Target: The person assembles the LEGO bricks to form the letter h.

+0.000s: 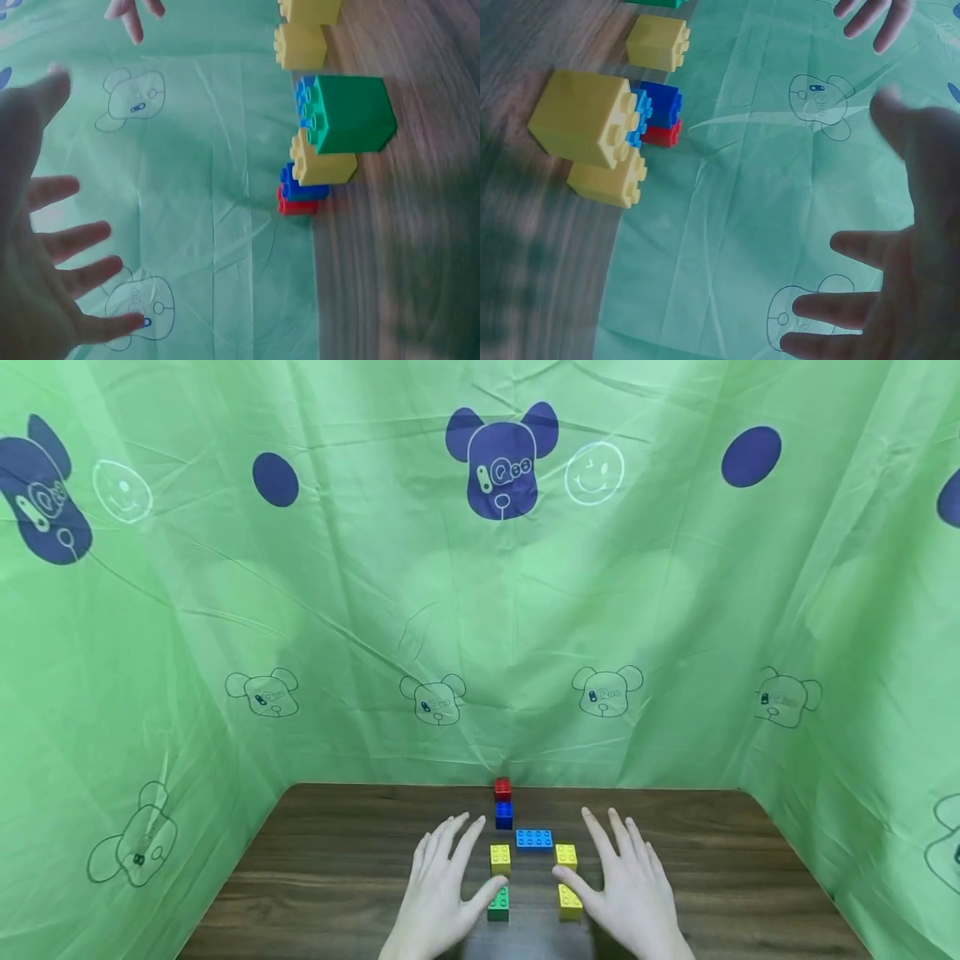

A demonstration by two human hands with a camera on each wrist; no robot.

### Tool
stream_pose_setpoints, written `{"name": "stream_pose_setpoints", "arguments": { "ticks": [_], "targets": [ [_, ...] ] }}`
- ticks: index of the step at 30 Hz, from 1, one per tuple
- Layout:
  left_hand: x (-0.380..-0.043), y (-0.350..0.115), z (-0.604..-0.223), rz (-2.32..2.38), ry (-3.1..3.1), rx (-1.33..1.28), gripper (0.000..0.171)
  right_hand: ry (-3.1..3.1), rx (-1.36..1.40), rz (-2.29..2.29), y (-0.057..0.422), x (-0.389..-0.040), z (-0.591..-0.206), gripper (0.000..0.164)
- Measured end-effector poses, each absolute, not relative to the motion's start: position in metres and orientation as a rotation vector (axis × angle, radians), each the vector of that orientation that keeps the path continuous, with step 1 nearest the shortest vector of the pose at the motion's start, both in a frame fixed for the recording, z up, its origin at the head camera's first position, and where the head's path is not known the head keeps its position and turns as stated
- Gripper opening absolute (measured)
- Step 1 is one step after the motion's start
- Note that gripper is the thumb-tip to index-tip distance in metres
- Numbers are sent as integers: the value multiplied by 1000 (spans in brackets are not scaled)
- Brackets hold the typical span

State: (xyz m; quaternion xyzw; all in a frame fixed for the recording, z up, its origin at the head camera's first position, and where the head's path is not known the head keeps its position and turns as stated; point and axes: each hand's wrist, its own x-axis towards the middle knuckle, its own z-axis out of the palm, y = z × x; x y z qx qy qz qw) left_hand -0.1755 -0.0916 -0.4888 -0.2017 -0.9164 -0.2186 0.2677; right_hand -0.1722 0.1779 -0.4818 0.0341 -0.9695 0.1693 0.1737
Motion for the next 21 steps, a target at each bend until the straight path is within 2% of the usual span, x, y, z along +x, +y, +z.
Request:
{"name": "stream_pose_setpoints", "arguments": {
  "ticks": [6, 10, 17, 21],
  "targets": [
    [-179, -89, -487, -695, -2348, -532, 51, -2585, 205, 475, 177, -174, -477, 56],
    [-183, -89, -491, -800, -2286, -571, 36, -2543, 255, 513, 177, -178, -481, 39],
    [-187, -87, -514, -1064, -2361, -588, 22, -2658, 252, 568, 178, -181, -504, 25],
    [-189, -87, -531, -1158, -2514, -547, 23, -2810, 238, 605, 179, -181, -516, 25]
  ]
}}
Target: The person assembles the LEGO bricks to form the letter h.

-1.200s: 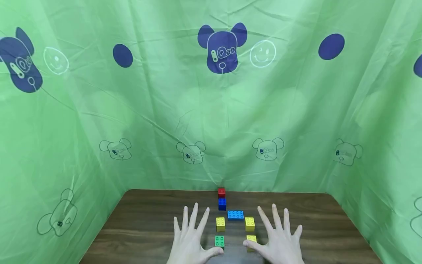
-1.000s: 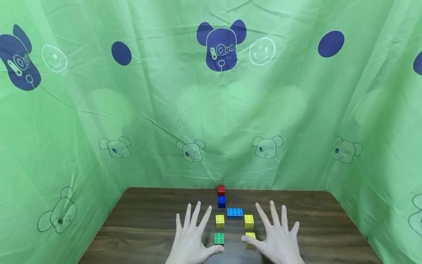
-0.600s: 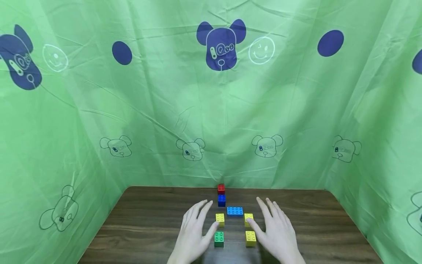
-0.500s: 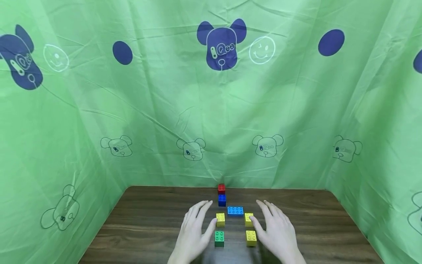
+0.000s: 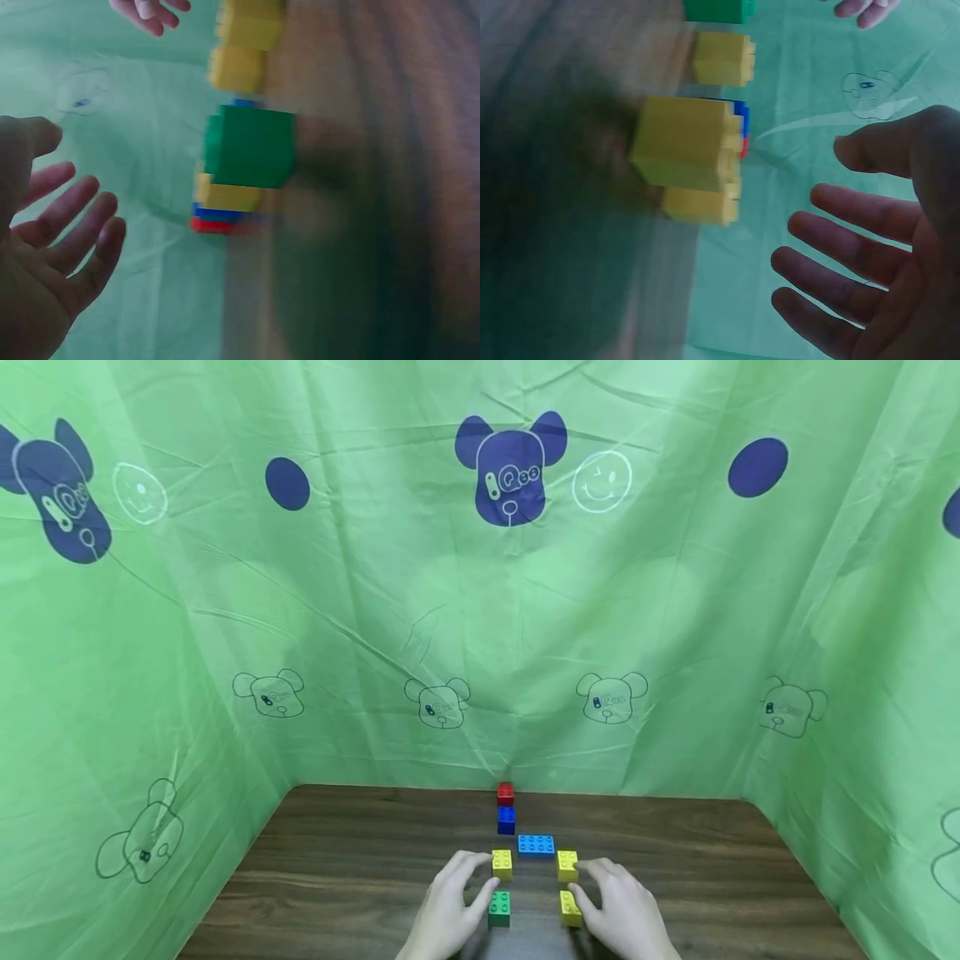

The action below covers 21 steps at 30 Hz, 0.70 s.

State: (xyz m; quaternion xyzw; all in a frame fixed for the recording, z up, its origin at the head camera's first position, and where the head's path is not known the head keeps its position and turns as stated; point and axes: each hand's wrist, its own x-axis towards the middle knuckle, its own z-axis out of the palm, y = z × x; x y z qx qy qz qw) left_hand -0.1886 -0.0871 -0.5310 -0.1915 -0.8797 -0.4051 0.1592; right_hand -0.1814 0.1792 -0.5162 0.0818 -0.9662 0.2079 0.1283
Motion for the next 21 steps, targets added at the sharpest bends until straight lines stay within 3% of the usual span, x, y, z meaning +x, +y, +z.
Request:
{"name": "stream_pose_setpoints", "arguments": {
  "ticks": [13, 21],
  "targets": [
    [-192, -87, -565, -1165, -2727, -535, 41, -3006, 278, 660, 187, -185, -539, 28],
    [-193, -88, -575, -1120, -2801, -546, 43, -2992, 354, 697, 187, -185, -547, 29]
  ]
}}
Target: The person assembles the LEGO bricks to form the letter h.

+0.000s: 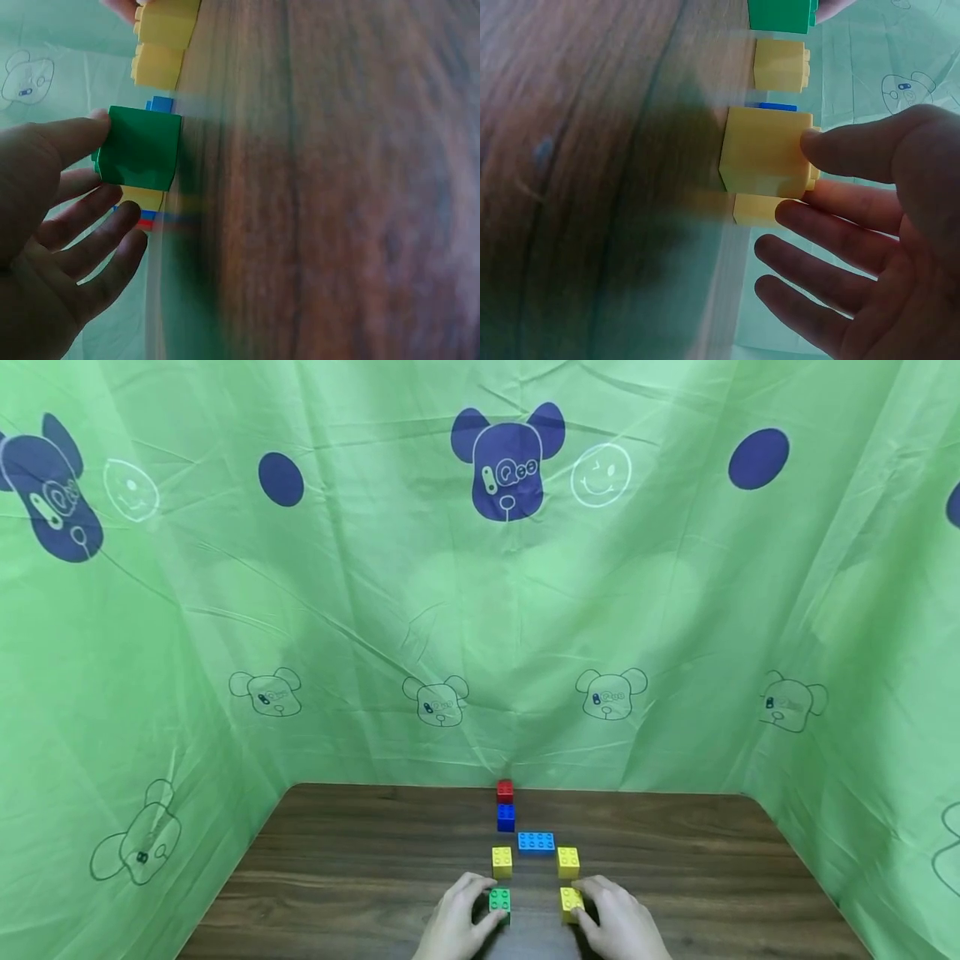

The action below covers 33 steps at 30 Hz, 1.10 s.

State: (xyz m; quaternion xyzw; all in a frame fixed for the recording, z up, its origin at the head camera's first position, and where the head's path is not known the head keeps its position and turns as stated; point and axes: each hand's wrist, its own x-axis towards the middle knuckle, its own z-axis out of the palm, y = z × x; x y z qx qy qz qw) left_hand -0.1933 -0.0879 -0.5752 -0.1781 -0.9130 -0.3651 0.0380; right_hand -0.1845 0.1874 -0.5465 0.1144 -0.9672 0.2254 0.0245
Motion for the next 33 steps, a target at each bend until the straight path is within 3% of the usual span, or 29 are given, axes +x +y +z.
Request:
{"name": "stream_pose_setpoints", "arguments": {
  "ticks": [8, 18, 25, 33],
  "targets": [
    [-193, -89, -573, -1060, -2816, -561, 39, -2994, 371, 731, 186, -185, -549, 29],
    [-199, -89, -569, -1003, -2820, -599, 40, -2970, 440, 767, 187, -187, -553, 44],
    [-204, -89, -566, -1023, -2829, -622, 38, -2925, 485, 702, 185, -188, -550, 28],
    [-213, -93, -569, -1139, -2850, -620, 37, -2899, 489, 665, 184, -191, -549, 27]
  ]
}}
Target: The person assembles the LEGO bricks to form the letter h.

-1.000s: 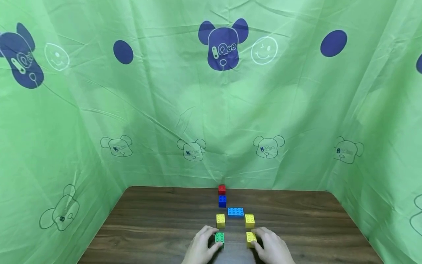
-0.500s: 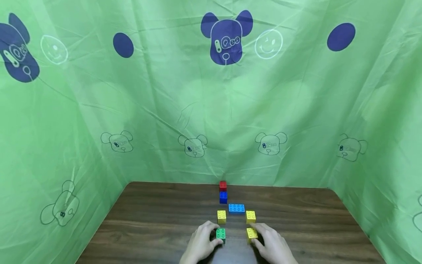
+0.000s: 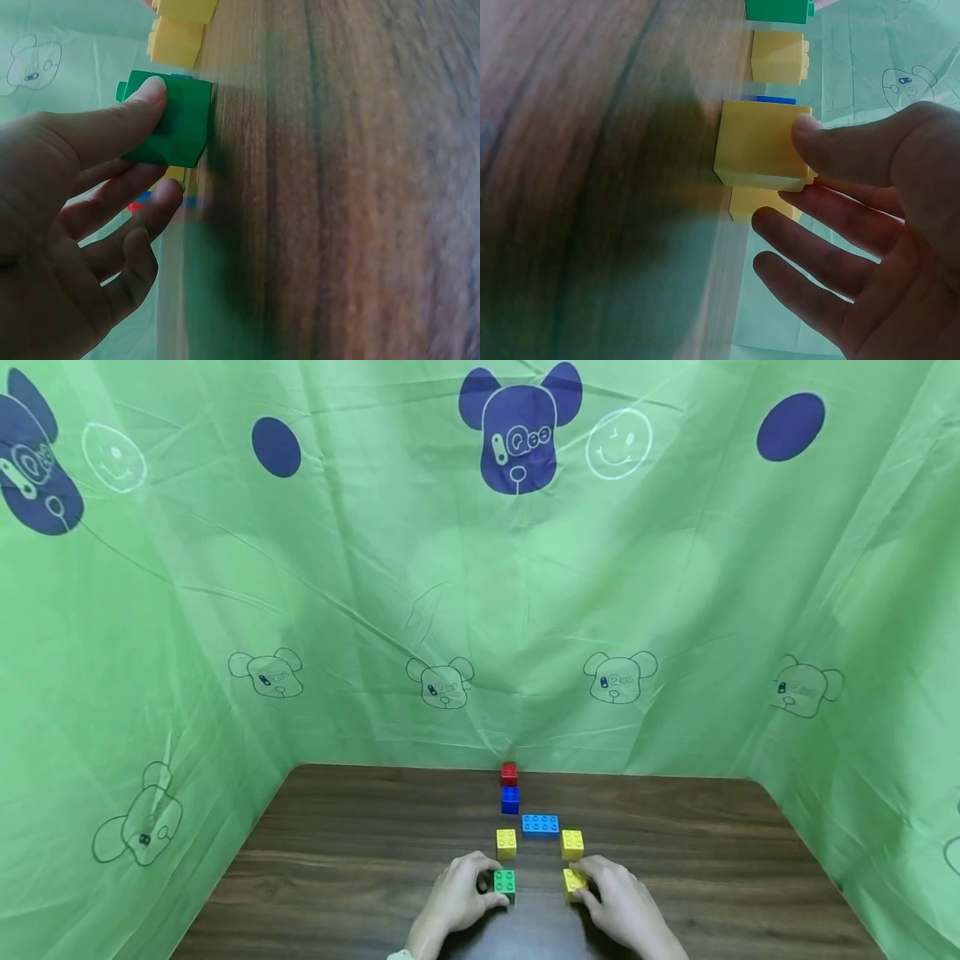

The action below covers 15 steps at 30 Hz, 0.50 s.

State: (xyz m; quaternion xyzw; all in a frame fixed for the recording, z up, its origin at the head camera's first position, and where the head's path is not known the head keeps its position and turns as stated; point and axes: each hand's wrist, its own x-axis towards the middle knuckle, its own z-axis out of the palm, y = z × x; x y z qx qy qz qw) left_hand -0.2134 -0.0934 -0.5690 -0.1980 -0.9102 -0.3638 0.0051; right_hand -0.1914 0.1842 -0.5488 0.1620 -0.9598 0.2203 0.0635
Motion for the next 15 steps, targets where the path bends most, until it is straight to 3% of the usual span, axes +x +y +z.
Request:
{"name": "stream_pose_setpoints", "arguments": {
  "ticks": [15],
  "targets": [
    [-216, -95, -567, -1086, -2842, -651, 37, -2787, 614, 783, 177, -202, -532, 26]
  ]
}}
